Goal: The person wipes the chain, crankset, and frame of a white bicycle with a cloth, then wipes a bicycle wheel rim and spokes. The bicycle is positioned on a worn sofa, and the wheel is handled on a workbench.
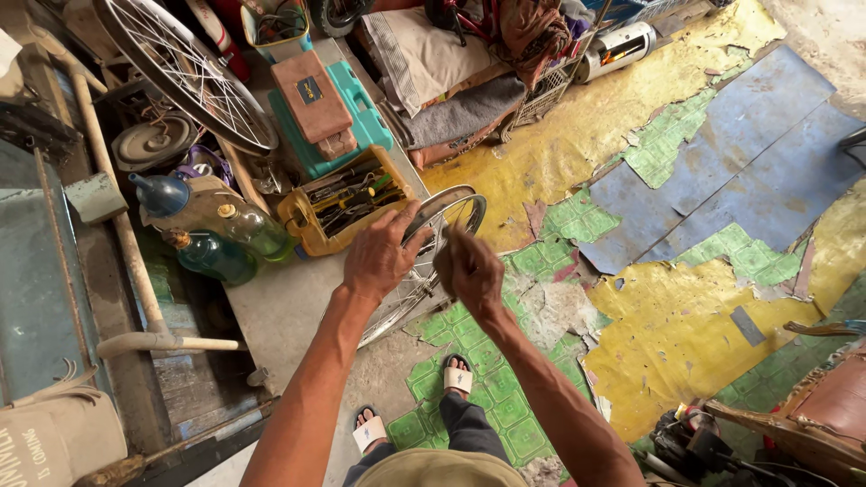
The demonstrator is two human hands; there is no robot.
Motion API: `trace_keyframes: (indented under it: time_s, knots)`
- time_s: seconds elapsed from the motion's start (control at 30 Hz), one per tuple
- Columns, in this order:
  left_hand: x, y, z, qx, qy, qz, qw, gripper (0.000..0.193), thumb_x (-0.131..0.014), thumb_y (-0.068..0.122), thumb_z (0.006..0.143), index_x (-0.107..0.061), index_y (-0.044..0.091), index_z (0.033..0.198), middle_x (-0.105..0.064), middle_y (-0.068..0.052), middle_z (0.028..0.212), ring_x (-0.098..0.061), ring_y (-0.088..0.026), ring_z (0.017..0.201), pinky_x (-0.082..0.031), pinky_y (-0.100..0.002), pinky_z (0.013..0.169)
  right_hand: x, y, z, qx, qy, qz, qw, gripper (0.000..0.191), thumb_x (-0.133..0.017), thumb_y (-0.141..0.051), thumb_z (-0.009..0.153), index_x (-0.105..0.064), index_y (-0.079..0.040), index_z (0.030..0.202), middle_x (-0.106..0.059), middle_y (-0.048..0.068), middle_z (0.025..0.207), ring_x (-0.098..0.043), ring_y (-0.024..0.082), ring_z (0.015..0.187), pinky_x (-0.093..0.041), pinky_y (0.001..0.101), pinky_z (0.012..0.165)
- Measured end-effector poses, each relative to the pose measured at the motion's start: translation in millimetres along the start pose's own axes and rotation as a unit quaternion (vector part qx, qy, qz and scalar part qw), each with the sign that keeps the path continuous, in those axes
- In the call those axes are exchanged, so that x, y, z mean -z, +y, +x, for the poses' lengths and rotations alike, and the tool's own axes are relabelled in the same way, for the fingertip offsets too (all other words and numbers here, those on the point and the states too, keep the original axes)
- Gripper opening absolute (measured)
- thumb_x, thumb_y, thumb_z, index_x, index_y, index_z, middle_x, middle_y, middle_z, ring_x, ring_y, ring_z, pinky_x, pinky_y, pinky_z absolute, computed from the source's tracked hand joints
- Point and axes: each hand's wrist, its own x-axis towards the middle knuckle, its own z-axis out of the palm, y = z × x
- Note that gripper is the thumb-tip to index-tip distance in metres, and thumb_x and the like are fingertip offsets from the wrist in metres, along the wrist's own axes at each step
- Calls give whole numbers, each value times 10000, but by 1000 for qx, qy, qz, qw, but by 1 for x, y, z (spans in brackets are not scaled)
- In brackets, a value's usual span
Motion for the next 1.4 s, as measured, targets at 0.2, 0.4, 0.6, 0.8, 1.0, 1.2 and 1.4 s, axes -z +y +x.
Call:
trace_keyframes:
  time_s: [0.2,0.4,0.6,0.8,1.0,1.2,1.4]
  knots:
    - [-2,7,5,39,-35,-17,999,526,-646,369,980,-578,79,1414,-716,-167,986,-725,-352,777,-588,-454,652,-12,-20,-1,-39,-6,66,997,238,-635,-145,1035,-726,-104,1251,-729,126,873,-712,202,688,-552,357,553]
    - [9,-5,1,7,35,-9,999,507,-678,374,982,-614,74,1385,-714,-159,932,-725,-321,758,-591,-426,621,-8,-13,-41,-48,-153,5,987,208,-648,-140,1026,-749,-111,1206,-737,161,964,-718,222,772,-615,341,591]
    - [4,-1,4,88,-52,-49,994,493,-629,385,984,-604,101,1386,-720,-155,959,-739,-321,779,-597,-419,625,-14,-25,-20,-131,-65,126,981,295,-672,-151,976,-694,-103,1266,-751,90,1000,-729,202,807,-615,348,682]
    - [-3,7,6,-5,46,-3,999,504,-695,379,966,-635,35,1330,-717,-211,1028,-715,-394,903,-578,-468,733,-43,-49,-28,-112,-23,-3,993,105,-714,-142,942,-689,-52,989,-597,149,781,-618,300,662,-493,429,614]
    - [7,0,4,28,19,-9,999,508,-696,379,952,-640,53,1338,-720,-191,1012,-714,-393,882,-576,-471,723,-31,-33,-49,-94,-97,12,991,164,-692,-145,961,-737,-82,1106,-653,167,818,-647,352,747,-518,440,663]
    - [3,9,3,-7,40,-24,999,510,-703,368,952,-626,34,1331,-715,-188,1016,-711,-378,881,-570,-463,730,-3,-8,-57,-80,-99,-61,990,218,-654,-121,935,-741,-73,1130,-714,154,908,-674,307,804,-558,420,711]
    - [4,8,5,18,11,-10,1000,508,-711,358,955,-633,34,1337,-715,-192,990,-708,-378,893,-565,-464,755,-14,-20,-63,-158,-87,17,983,209,-694,-116,921,-732,-49,1115,-712,115,861,-684,225,720,-583,373,646]
